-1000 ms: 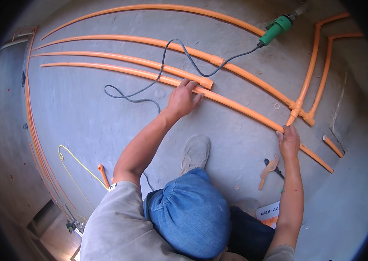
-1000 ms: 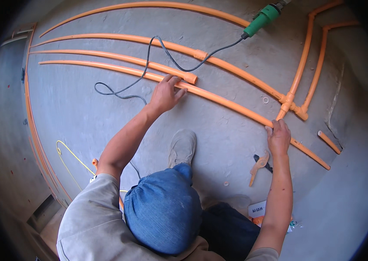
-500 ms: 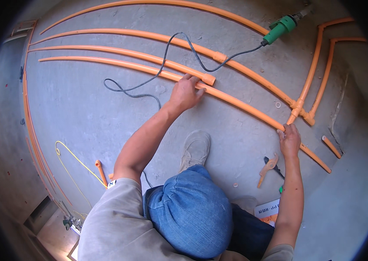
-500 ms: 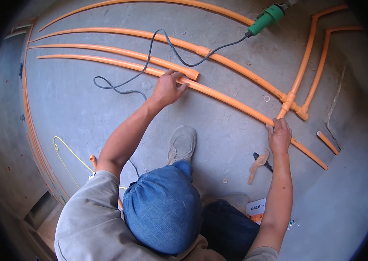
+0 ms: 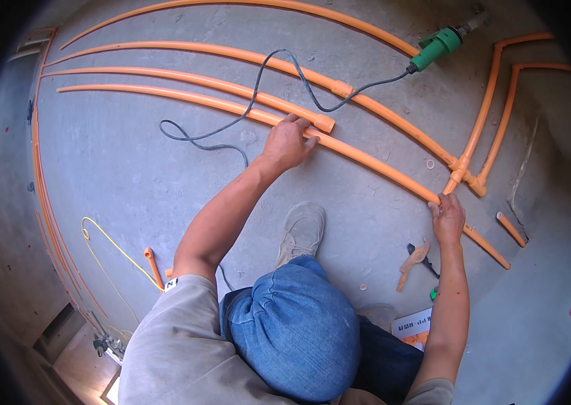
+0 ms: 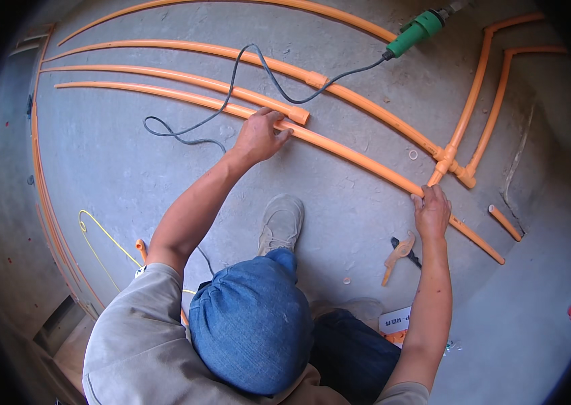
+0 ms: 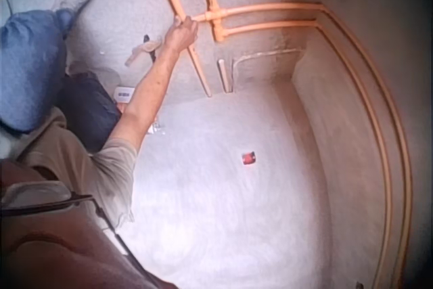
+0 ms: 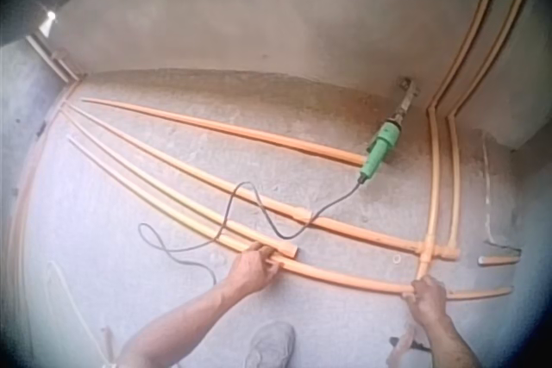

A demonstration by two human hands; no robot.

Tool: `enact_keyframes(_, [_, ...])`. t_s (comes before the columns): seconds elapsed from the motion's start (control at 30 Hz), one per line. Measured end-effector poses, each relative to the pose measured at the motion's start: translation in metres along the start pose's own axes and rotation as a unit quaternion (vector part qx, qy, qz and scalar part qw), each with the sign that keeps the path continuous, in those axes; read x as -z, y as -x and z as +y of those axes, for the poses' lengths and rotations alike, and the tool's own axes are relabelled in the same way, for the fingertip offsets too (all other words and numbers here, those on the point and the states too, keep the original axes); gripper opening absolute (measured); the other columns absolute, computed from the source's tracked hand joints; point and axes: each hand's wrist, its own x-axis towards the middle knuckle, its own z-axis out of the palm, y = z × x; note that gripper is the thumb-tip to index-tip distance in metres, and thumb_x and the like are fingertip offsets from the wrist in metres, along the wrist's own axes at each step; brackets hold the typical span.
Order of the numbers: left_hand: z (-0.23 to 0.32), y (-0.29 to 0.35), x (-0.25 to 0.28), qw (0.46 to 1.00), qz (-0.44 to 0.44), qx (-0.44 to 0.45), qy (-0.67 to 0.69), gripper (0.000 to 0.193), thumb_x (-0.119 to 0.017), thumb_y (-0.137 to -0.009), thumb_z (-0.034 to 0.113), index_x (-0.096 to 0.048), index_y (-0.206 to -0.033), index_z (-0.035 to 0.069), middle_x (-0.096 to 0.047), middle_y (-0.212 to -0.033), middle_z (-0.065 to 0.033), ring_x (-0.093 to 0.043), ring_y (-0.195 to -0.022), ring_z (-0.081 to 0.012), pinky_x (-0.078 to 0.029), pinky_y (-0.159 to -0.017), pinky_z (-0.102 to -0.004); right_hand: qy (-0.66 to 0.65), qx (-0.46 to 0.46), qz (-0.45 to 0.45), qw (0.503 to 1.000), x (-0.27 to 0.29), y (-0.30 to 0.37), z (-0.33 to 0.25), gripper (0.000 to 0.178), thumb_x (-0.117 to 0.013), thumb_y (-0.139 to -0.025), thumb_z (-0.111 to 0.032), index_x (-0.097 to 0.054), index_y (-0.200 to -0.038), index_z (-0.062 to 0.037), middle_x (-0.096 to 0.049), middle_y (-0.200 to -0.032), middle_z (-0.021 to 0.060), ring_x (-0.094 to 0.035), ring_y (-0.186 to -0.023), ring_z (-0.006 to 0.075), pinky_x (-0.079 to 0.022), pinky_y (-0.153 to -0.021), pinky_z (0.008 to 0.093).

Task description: The person connects orange conduit pipes on a concrete floor by heating the pipe ends with a specialized heating tool and pressing them together.

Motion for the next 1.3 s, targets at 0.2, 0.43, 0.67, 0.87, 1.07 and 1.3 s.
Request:
enact_keyframes(0.2, [0.003, 0.000, -0.001, 1.000, 0.004, 0.003, -0.006, 0.045, -0.077, -0.088, 0.028, -0.072, -0.120, -0.004, -0.067, -0.127, -0.0210, -0.067, -0.114, -0.0392, -0.055, -0.100, -0.0456, 0.002, 0.000, 0.005, 1.000, 0.000, 0.000, 0.002, 0.033, -0.080, -0.086, -0.019, -0.071, -0.114, -0.0044, -0.064, -0.104, 0.0119, -0.065, -0.100, 0.0338, -0.047, -0.084, 0.0471])
enact_keyframes(0.43, [-0.002, 0.002, -0.003, 0.999, 0.039, -0.022, 0.002, 0.042, -0.080, -0.085, 0.024, -0.073, -0.113, -0.007, -0.071, -0.118, -0.0226, -0.070, -0.107, -0.0398, -0.057, -0.095, -0.0445, 0.005, 0.002, 0.005, 1.000, 0.000, 0.001, -0.001, 0.032, -0.080, -0.087, -0.020, -0.071, -0.113, -0.0048, -0.064, -0.104, 0.0116, -0.065, -0.100, 0.0335, -0.047, -0.085, 0.0464])
enact_keyframes(0.67, [-0.005, 0.000, 0.002, 0.999, 0.027, -0.021, -0.020, 0.043, -0.080, -0.086, 0.026, -0.072, -0.115, -0.004, -0.071, -0.116, -0.0210, -0.069, -0.107, -0.0396, -0.057, -0.095, -0.0452, -0.004, 0.005, 0.011, 1.000, -0.001, 0.003, -0.006, 0.032, -0.078, -0.088, -0.020, -0.070, -0.114, -0.0051, -0.064, -0.105, 0.0118, -0.064, -0.103, 0.0331, -0.046, -0.088, 0.0466])
enact_keyframes(0.87, [-0.001, -0.001, 0.002, 0.993, -0.028, -0.079, -0.083, 0.035, -0.074, -0.090, 0.030, -0.072, -0.113, 0.004, -0.069, -0.114, -0.0189, -0.067, -0.107, -0.0392, -0.054, -0.092, -0.0487, 0.002, 0.030, 0.054, 0.998, 0.000, 0.017, 0.016, 0.030, -0.076, -0.089, -0.024, -0.067, -0.113, -0.0074, -0.065, -0.110, 0.0115, -0.062, -0.110, 0.0333, -0.045, -0.090, 0.0474])
enact_keyframes(1.07, [-0.005, -0.004, 0.027, 0.959, -0.076, -0.229, -0.152, 0.032, -0.066, -0.098, 0.034, -0.067, -0.109, 0.003, -0.067, -0.107, -0.0174, -0.060, -0.109, -0.0401, -0.045, -0.096, -0.0518, -0.071, -0.016, 0.113, 0.991, 0.003, 0.048, 0.029, 0.048, -0.077, -0.090, -0.030, -0.061, -0.129, -0.0063, -0.063, -0.122, 0.0141, -0.059, -0.118, 0.0355, -0.042, -0.102, 0.0478])
enact_keyframes(1.3, [0.033, 0.021, 0.036, 0.949, -0.224, -0.198, -0.103, 0.030, -0.062, -0.101, 0.030, -0.061, -0.106, 0.000, -0.068, -0.096, -0.0244, -0.066, -0.094, -0.0457, -0.052, -0.085, -0.0511, 0.018, -0.217, -0.111, 0.970, -0.044, 0.188, 0.042, 0.119, -0.090, -0.074, -0.046, -0.025, -0.161, 0.0007, -0.039, -0.159, 0.0221, -0.037, -0.148, 0.0386, -0.025, -0.123, 0.0567])
